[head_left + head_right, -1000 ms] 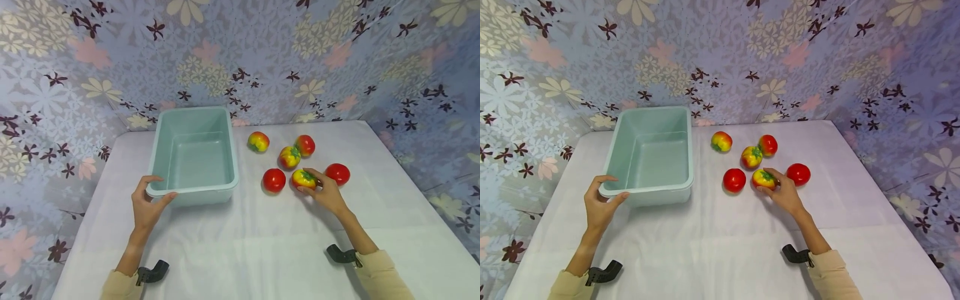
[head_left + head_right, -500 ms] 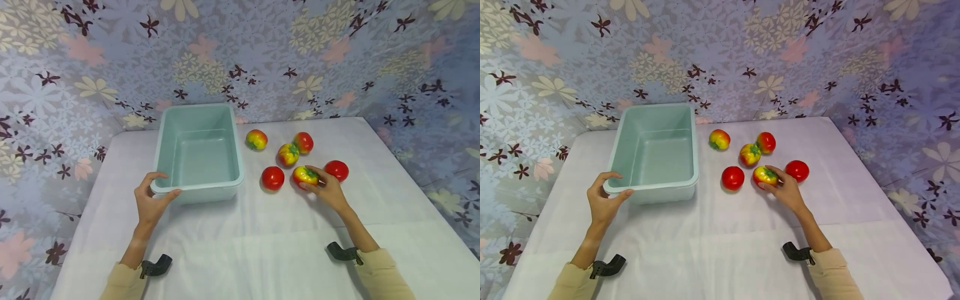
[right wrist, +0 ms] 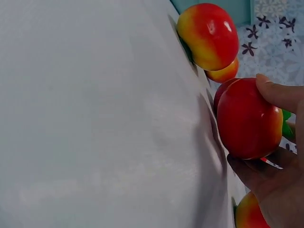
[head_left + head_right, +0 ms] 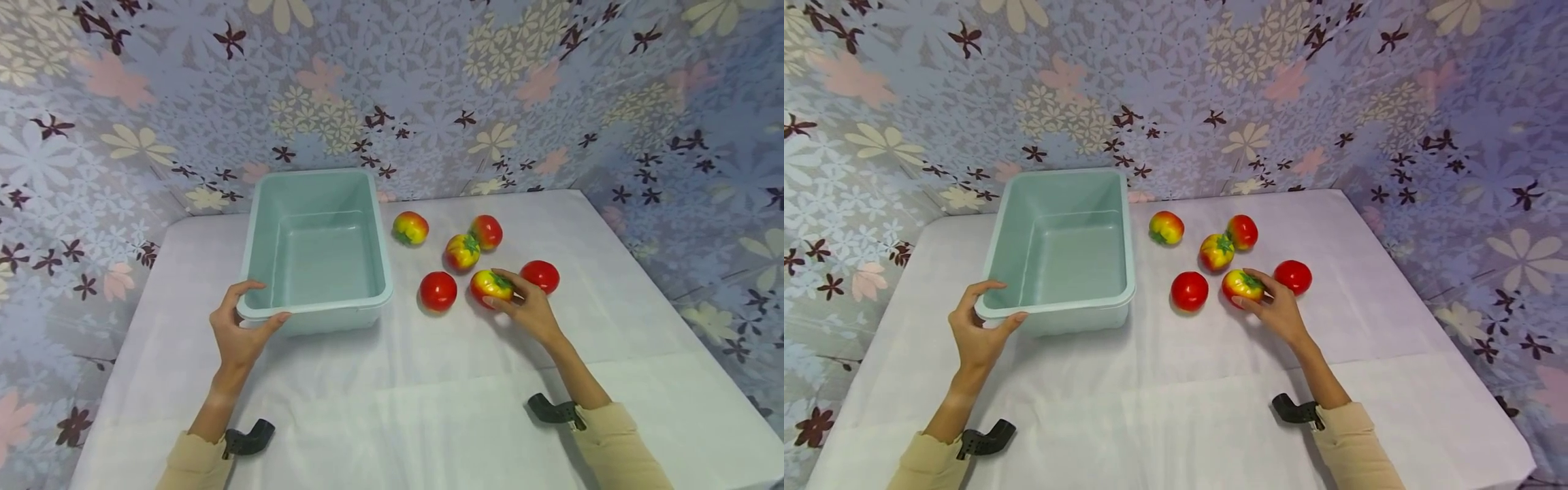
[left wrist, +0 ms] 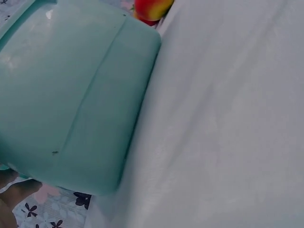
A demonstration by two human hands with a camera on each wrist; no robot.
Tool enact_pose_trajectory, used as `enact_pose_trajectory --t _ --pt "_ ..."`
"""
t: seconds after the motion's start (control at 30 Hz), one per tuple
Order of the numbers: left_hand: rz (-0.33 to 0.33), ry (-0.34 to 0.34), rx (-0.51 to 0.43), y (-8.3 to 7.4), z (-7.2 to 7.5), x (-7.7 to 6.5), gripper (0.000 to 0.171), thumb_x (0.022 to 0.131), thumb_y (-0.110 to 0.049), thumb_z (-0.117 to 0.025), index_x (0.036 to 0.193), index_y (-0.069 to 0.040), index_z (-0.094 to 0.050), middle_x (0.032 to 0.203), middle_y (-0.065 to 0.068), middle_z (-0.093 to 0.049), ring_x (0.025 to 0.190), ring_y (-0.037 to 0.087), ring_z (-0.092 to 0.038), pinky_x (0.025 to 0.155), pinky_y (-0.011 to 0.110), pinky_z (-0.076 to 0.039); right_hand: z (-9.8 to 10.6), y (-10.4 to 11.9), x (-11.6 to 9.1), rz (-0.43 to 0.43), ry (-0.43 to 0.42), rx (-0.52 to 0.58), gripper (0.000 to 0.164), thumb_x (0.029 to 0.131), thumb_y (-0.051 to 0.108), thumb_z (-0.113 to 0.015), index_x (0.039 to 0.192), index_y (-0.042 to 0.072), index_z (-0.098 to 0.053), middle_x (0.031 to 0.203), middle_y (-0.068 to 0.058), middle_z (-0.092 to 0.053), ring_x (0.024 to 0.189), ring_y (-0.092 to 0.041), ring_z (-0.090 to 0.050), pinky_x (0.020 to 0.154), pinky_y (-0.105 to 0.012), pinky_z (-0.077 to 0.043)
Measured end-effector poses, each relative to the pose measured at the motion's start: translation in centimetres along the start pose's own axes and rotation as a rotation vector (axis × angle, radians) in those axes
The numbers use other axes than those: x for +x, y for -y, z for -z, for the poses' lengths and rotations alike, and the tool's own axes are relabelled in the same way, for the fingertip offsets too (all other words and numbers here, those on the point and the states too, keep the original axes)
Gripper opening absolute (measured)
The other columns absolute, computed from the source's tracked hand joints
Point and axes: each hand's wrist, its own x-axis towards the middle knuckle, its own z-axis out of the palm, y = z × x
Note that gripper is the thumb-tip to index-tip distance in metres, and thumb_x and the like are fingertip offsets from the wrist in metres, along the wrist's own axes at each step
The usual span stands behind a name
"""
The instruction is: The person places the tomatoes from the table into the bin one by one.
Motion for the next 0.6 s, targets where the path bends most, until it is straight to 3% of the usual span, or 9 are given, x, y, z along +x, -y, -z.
enact_pose_trajectory --t 0.2,0.33,0.47,0.6 --pt "-0.031 -0.053 -0.001 0.6 -0.5 -0.1 0.083 0.067 -0.059 -0.083 0.099 0.016 -0.064 0.097 0.001 -0.070 0.056 -0.004 -0.026 0.044 0.014 -0.023 0.7 0.9 0.0 0.007 0.001 0.025 0.057 0.092 0.027 -0.069 0.142 0.009 -0.049 0.139 -0.014 -0.052 0.125 -0.030 -0.050 0.100 -0.034 -0.048" --pt "-0.019 -0.064 -0.037 0.3 -1.1 0.0 0.086 0.067 -0.059 -0.082 0.098 0.018 -0.061 0.102 -0.010 -0.068 0.060 -0.002 -0.039 0.046 0.017 -0.030 1.3 1.7 0.0 0.008 -0.015 0.077 0.056 0.093 0.029 -0.067 0.142 0.009 -0.049 0.139 -0.012 -0.054 0.122 -0.023 -0.050 0.097 -0.020 -0.046" --pt "0.011 -0.067 -0.091 -1.8 -1.8 0.4 0.083 0.070 -0.053 -0.084 0.097 0.021 -0.058 0.104 -0.015 -0.067 0.072 0.002 -0.052 0.054 0.011 -0.035 1.7 2.6 0.4 0.056 -0.023 0.135 0.055 0.093 0.024 -0.067 0.142 0.008 -0.049 0.139 -0.013 -0.054 0.117 -0.014 -0.051 0.092 -0.013 -0.045" --pt "0.023 -0.066 -0.121 -3.4 -2.0 0.6 0.076 0.072 -0.043 -0.086 0.097 0.023 -0.057 0.104 -0.015 -0.067 0.076 0.004 -0.053 0.057 0.009 -0.036 1.7 3.6 0.8 0.098 -0.025 0.191 0.054 0.093 0.021 -0.067 0.142 0.007 -0.048 0.140 -0.015 -0.053 0.117 -0.012 -0.052 0.089 -0.012 -0.046"
